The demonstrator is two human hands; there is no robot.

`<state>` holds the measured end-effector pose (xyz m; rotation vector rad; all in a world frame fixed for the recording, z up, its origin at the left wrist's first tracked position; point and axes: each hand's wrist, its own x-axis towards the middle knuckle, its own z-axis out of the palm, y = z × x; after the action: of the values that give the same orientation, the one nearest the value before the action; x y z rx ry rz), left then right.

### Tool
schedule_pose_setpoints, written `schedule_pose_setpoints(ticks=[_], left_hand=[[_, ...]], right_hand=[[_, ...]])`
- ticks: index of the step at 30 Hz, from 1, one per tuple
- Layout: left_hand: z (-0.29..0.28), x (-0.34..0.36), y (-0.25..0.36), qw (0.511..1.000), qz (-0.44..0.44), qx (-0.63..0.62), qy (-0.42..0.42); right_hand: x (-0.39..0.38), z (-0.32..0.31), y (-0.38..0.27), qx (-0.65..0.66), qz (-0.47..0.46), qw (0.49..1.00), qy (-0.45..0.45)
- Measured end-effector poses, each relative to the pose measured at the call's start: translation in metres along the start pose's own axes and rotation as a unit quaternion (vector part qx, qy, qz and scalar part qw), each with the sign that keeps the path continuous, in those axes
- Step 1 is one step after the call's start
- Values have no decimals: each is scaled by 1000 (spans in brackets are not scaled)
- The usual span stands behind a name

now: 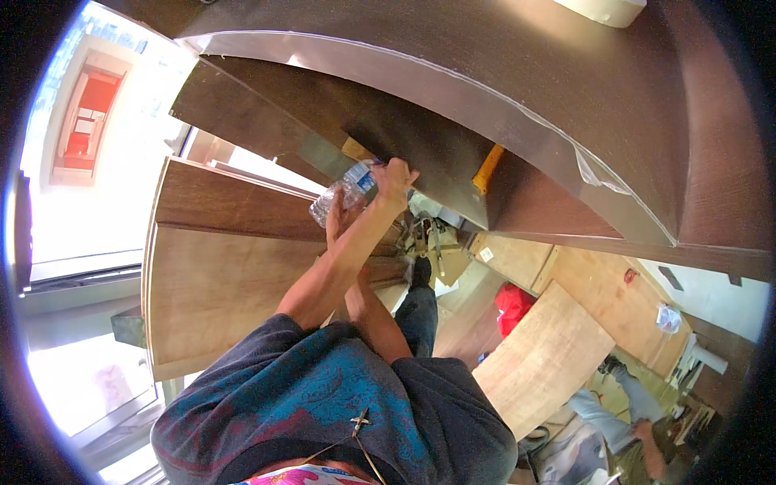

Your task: The person uses a utility knife to shave and smooth the edge of a wooden cabinet panel, occasionally checking the surface with their fingers.

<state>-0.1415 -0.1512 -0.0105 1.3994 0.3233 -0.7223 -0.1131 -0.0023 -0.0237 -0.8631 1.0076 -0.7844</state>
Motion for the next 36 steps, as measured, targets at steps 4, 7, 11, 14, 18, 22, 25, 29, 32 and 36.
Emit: schedule_pose_setpoints(ticks=[4, 7, 11, 14, 18, 22, 25, 29, 32, 36], left_hand=[[-10, 30, -19, 995, -55, -12, -87], [-10, 35, -23, 997, -52, -1, -57], [-11, 27, -20, 996, -47, -28, -64], [-14, 30, -22, 997, -30, -44, -51], [-6, 25, -11, 992, -9, 126, -31], [-7, 33, -5, 550, 125, 813, -145], [-37, 18, -3, 265, 536, 779, -189], [-46, 41, 11, 916, 188, 242, -258], [-40, 43, -2, 982, -15, -2, -188], [-47, 36, 5, 975, -42, -58, -208]], right_hand=[[12, -1, 7, -113, -12, 994, -3], [12, -3, -19, -6, 61, 997, -53], [12, 6, -21, 87, 97, 991, -40], [9, 12, -15, 53, 68, 996, -15], [22, 14, 20, 7, 28, 999, 23], [31, 2, 37, -68, -86, 993, 46], [37, -9, 95, -289, -265, 895, 211], [8, -57, 94, -361, -171, 911, 97], [-11, -103, 59, -384, -91, 919, 6], [-38, -181, 63, -388, -137, 911, 20]])
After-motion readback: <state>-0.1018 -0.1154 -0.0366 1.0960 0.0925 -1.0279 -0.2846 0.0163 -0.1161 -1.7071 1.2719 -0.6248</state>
